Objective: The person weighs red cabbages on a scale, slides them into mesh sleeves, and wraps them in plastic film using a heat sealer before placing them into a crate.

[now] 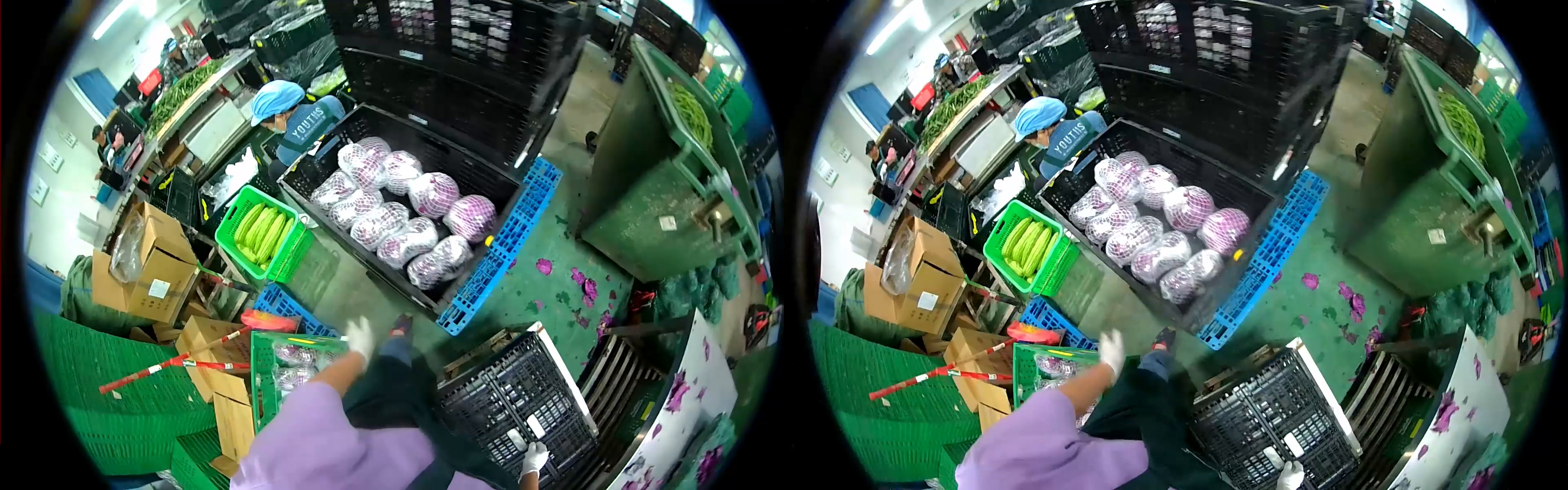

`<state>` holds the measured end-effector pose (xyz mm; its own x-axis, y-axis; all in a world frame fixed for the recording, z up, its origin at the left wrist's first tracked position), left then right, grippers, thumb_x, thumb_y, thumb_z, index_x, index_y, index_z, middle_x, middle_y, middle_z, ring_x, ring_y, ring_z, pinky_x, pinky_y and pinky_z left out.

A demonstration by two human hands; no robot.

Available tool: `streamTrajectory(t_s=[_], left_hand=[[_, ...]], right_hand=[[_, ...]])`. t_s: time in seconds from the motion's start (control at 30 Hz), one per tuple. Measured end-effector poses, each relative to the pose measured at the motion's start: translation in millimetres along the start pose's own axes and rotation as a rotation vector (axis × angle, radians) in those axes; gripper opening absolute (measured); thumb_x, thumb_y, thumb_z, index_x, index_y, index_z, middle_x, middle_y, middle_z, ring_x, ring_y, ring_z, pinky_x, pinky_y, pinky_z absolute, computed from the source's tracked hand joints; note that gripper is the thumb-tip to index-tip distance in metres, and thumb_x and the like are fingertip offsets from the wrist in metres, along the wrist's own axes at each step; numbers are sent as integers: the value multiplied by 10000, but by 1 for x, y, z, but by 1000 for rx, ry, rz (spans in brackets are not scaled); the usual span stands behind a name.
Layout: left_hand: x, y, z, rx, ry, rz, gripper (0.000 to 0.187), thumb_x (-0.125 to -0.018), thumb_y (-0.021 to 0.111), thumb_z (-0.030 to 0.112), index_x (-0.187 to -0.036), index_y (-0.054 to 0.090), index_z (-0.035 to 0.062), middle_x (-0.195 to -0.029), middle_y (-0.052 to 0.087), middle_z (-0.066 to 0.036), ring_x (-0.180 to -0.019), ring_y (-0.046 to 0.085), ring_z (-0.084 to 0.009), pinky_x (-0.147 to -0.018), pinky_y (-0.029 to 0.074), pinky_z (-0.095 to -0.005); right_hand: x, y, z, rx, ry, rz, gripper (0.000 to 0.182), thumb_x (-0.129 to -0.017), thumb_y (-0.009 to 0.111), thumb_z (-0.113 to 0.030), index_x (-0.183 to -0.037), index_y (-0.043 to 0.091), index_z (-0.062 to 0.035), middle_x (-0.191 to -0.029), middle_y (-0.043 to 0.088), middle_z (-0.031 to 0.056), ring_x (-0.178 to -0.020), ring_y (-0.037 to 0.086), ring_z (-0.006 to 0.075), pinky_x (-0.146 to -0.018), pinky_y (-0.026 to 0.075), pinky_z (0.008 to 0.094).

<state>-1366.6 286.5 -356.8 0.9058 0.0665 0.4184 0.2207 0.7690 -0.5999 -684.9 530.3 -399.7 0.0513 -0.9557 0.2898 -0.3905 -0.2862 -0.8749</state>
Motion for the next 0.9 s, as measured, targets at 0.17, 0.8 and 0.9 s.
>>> streamTrajectory(t_s=[0.17, 0.8, 0.9], left_hand=[[200, 79, 7, -503, 854, -483, 347, -865, 607, 380, -1034, 707, 93, -1053, 684, -162, -1033, 626, -354, -918, 497, -462], [336, 139, -24, -833, 1176, -872, 443, -870, 637, 287, -1212, 557, 18, -1177, 547, -191, -1130, 515, -358, -935, 442, -464], [353, 176, 1, -865, 1295, -865, 599, -824, 677, 310, -1319, 505, 19, -1335, 492, -192, -1297, 432, -352, -998, 420, -467]], right_hand=[[18, -10, -55, 30, 1, -4, 427, -752, 732, -143, -1116, 617, 49, -1096, 604, 218, -989, 605, 396, -898, 485, 438], [-36, -46, -118, -315, -333, -259, 262, -735, 780, -63, -946, 668, 45, -884, 696, 180, -839, 657, 324, -809, 527, 404], [-72, -122, -124, 1, -513, 76, 311, -751, 792, -86, -985, 666, 75, -904, 705, 213, -841, 675, 360, -821, 520, 387]])
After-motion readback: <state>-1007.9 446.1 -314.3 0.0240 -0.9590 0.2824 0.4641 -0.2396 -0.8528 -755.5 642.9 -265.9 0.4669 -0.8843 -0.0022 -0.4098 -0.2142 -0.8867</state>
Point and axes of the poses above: each hand's wrist, its own x-axis away from the middle knuckle, its own y-axis out of the palm, z = x × y, the point moved 5 cm from there along -x, towards the middle knuckle
